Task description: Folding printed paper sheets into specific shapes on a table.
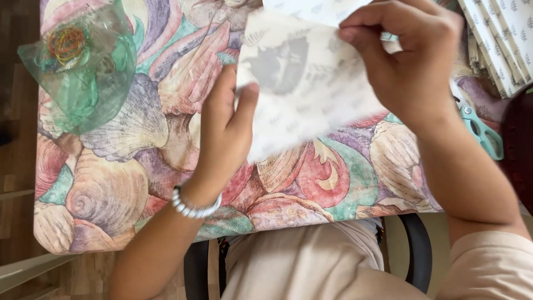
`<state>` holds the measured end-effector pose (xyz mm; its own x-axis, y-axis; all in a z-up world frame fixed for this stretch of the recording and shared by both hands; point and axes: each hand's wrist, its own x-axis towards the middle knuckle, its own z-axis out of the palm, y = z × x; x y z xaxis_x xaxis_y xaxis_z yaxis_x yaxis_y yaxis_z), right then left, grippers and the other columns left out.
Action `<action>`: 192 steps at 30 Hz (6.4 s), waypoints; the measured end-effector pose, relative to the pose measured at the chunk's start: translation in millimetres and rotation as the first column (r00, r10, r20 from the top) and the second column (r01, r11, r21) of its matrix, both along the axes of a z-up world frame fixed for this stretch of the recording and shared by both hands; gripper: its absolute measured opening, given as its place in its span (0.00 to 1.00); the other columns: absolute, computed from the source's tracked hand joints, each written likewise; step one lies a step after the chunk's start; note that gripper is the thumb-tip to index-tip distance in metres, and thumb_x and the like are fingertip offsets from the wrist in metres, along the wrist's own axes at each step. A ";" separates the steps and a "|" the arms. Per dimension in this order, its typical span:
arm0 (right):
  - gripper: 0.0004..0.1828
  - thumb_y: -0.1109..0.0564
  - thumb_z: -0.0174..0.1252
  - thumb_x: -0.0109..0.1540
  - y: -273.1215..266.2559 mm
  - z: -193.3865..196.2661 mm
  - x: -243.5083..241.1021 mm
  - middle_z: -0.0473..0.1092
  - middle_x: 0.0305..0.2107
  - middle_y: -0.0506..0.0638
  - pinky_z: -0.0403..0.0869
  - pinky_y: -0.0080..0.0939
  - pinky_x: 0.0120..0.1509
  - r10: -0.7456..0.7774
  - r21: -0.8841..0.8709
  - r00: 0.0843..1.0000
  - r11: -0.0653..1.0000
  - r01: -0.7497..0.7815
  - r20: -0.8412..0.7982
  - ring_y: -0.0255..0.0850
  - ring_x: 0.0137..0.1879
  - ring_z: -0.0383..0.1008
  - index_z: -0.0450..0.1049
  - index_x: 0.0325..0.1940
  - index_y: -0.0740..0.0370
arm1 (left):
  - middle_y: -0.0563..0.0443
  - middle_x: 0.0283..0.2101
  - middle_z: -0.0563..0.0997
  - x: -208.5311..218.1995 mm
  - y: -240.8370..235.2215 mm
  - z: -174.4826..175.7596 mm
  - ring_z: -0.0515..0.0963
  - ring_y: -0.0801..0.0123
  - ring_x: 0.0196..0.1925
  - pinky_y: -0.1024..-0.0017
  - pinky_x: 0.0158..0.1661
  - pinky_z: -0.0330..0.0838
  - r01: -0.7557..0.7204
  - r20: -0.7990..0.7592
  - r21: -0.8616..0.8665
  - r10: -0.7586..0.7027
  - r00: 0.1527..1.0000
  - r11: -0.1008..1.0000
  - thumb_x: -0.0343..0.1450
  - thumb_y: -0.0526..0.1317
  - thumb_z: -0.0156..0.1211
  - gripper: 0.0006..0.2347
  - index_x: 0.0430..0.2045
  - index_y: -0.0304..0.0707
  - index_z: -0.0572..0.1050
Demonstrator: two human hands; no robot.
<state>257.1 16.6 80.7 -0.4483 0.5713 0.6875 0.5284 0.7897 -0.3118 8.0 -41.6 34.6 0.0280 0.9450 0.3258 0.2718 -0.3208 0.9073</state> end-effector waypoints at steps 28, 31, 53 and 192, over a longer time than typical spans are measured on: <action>0.01 0.61 0.64 0.63 29.4 -130.1 -21.2 0.73 0.32 0.51 0.77 0.47 0.41 -0.056 -0.409 0.933 0.888 0.210 0.356 0.47 0.40 0.78 0.80 0.38 0.61 | 0.53 0.32 0.79 -30.3 110.2 -85.3 0.83 0.51 0.38 0.54 0.40 0.79 0.409 -0.789 -0.044 -0.283 0.546 0.911 0.71 0.35 0.64 0.01 0.33 0.43 0.80; 0.02 0.60 0.65 0.63 31.1 -131.4 -19.5 0.73 0.31 0.50 0.77 0.45 0.42 -0.046 -0.374 0.924 0.906 0.199 0.380 0.47 0.41 0.78 0.81 0.39 0.60 | 0.55 0.29 0.76 -32.9 111.0 -91.9 0.83 0.55 0.34 0.57 0.36 0.80 0.452 -0.845 0.009 -0.235 0.480 0.892 0.70 0.35 0.64 0.01 0.29 0.44 0.79; 0.21 0.68 0.55 0.63 36.9 -89.2 -14.6 0.74 0.39 0.49 0.82 0.48 0.36 0.233 -0.294 0.573 0.956 0.015 0.786 0.47 0.38 0.78 0.76 0.59 0.59 | 0.51 0.31 0.78 -41.5 94.1 -70.8 0.77 0.68 0.30 0.72 0.30 0.75 0.675 -0.916 0.322 0.037 0.400 0.664 0.72 0.28 0.65 0.03 0.33 0.37 0.80; 0.12 0.64 0.57 0.64 26.0 -91.2 104.5 0.76 0.37 0.44 0.80 0.45 0.50 0.181 -0.403 0.763 0.909 0.111 0.620 0.43 0.43 0.81 0.83 0.44 0.53 | 0.46 0.40 0.72 30.9 37.0 -82.5 0.79 0.58 0.45 0.69 0.37 0.80 0.411 -0.980 0.147 0.077 0.183 0.900 0.66 0.33 0.53 0.18 0.51 0.29 0.76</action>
<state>361.6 42.5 -10.5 -0.7161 0.6965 -0.0454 0.6896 0.6960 -0.2001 38.9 -4.5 -47.9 0.6842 0.7127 0.1550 0.7285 -0.6574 -0.1928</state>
